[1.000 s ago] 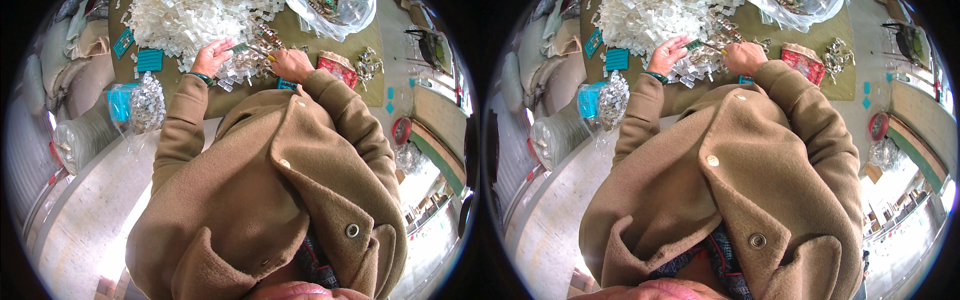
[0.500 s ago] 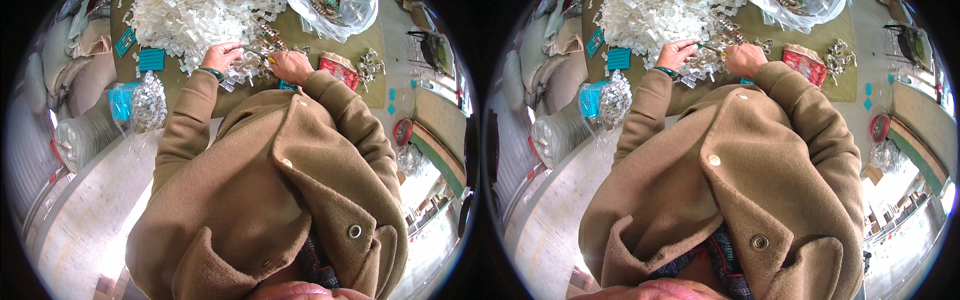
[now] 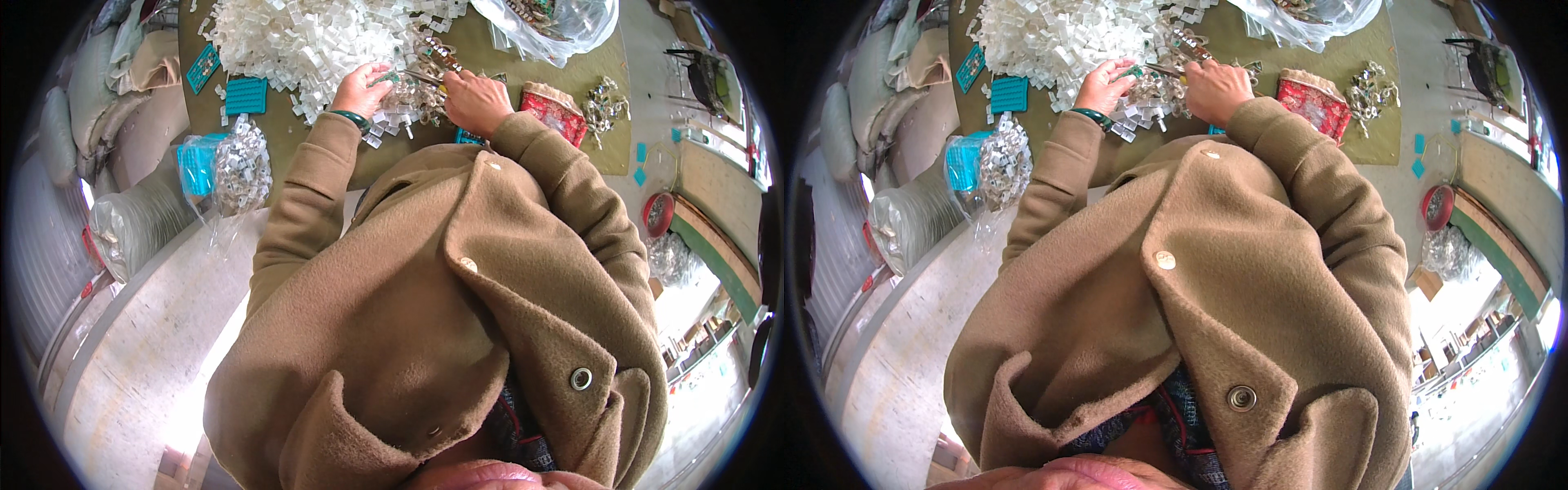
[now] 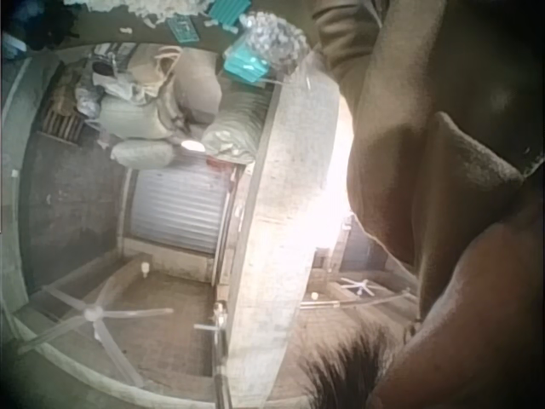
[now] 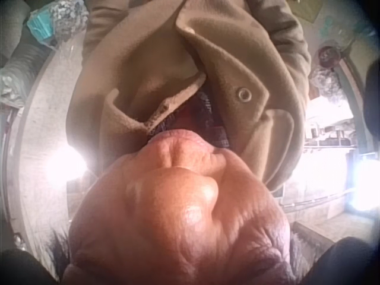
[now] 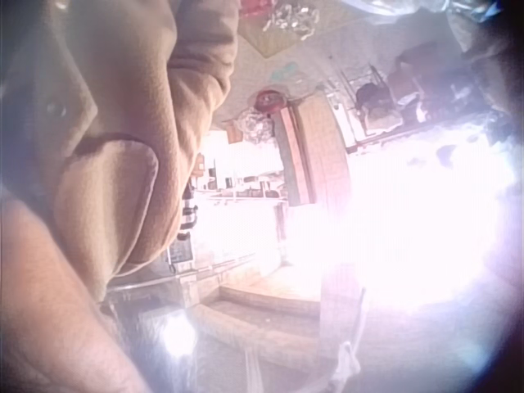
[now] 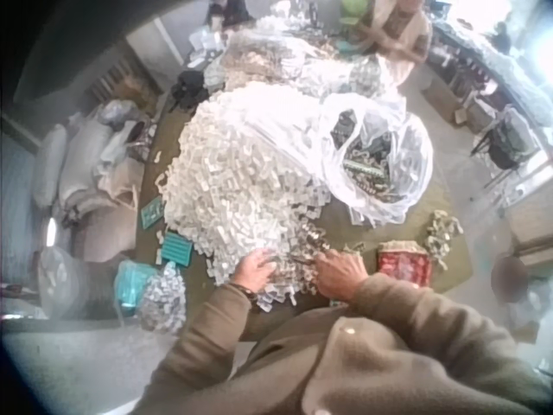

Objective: The person handles small white plastic pieces and turquoise plastic trays on a work table, then uses pliers to cut metal clips from a plastic bag. The person places the cut clips on the table and continues cutting additional clips.

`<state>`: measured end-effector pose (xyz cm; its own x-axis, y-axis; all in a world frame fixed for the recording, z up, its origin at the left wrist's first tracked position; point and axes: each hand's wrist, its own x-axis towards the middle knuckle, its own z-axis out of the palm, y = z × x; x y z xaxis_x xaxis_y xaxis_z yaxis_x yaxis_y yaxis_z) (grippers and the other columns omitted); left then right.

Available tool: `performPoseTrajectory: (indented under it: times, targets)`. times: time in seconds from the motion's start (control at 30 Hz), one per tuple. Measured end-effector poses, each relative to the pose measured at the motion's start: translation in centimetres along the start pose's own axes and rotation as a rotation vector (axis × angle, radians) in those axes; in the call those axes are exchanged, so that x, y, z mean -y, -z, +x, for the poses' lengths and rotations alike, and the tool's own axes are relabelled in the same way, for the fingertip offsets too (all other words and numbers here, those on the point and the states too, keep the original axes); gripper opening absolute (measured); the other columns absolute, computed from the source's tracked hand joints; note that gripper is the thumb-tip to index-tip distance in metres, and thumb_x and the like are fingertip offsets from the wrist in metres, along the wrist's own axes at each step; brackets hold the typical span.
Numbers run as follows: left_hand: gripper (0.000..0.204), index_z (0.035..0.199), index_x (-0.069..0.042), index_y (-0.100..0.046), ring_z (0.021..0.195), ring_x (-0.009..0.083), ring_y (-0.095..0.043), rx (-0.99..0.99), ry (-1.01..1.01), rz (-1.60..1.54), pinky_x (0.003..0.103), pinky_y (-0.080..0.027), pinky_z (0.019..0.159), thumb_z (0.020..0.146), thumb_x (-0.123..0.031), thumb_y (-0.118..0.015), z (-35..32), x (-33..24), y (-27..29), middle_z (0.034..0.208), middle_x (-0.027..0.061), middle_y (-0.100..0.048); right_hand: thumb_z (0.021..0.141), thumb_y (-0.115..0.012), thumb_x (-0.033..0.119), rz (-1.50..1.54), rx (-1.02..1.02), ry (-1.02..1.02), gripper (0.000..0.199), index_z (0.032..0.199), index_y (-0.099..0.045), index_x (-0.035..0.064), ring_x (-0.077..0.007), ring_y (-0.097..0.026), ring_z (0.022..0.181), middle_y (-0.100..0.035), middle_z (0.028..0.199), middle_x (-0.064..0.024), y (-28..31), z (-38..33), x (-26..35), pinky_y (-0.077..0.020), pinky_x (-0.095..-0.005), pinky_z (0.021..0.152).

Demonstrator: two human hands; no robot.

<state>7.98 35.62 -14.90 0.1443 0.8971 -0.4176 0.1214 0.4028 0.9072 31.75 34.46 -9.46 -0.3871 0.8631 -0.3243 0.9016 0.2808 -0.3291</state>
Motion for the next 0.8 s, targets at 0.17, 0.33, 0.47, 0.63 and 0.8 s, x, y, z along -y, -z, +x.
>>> performPoseTrajectory:
  times: [0.17,0.33,0.47,0.63,0.8]
  targets:
    - [0.028,0.119,-0.005,-0.067,0.08,0.0053,-0.062,0.077,0.062,-0.011,0.02,-0.052,0.07,0.091,-0.007,-0.066,-0.3,-1.0,0.5,0.102,0.0016,-0.07,0.087,-0.048,0.02,0.017,0.018,0.031,0.022,0.097,-0.058,0.0025,-0.0384,-0.067,0.078,-0.067,0.089,-0.021,0.1,0.2,0.4,-0.0521,-0.0499,0.066]
    - [0.031,0.122,-0.005,-0.067,0.076,0.0044,-0.062,0.012,0.087,-0.013,0.021,-0.053,0.068,0.091,-0.006,-0.066,-0.8,-1.3,0.0,0.096,0.0012,-0.071,0.086,-0.048,0.018,0.004,0.172,0.039,0.023,0.098,-0.059,0.0025,-0.0375,-0.068,0.074,-0.068,0.084,-0.0203,1.4,0.2,1.0,-0.0518,-0.0497,0.063]
    - [0.033,0.124,-0.005,-0.066,0.078,0.0046,-0.063,-0.044,0.121,0.131,0.021,-0.054,0.069,0.091,-0.005,-0.065,-0.7,-1.1,-0.4,0.098,0.002,-0.071,0.084,-0.049,0.019,0.003,0.165,-0.026,0.03,0.102,-0.064,-0.0005,-0.0345,-0.07,0.083,-0.07,0.088,-0.0216,1.6,0.1,1.4,-0.0538,-0.0471,0.071]
    - [0.03,0.122,-0.005,-0.066,0.086,0.0063,-0.065,0.0,0.043,-0.039,0.022,-0.053,0.072,0.092,-0.005,-0.063,-0.4,-0.9,0.0,0.101,0.0019,-0.071,0.085,-0.047,0.019,-0.029,0.028,-0.092,0.031,0.103,-0.062,-0.0011,-0.0361,-0.069,0.092,-0.068,0.101,-0.0236,0.8,-0.3,0.8,-0.053,-0.0484,0.078]
    - [0.026,0.119,-0.006,-0.067,0.091,0.0081,-0.067,0.048,0.054,-0.098,0.021,-0.053,0.071,0.093,-0.006,-0.063,-0.6,-1.0,0.3,0.105,0.0015,-0.07,0.087,-0.053,0.024,0.037,0.004,0.008,0.026,0.099,-0.056,0.0009,-0.0396,-0.067,0.081,-0.065,0.094,-0.0213,0.3,-0.2,0.8,-0.0524,-0.05,0.071]
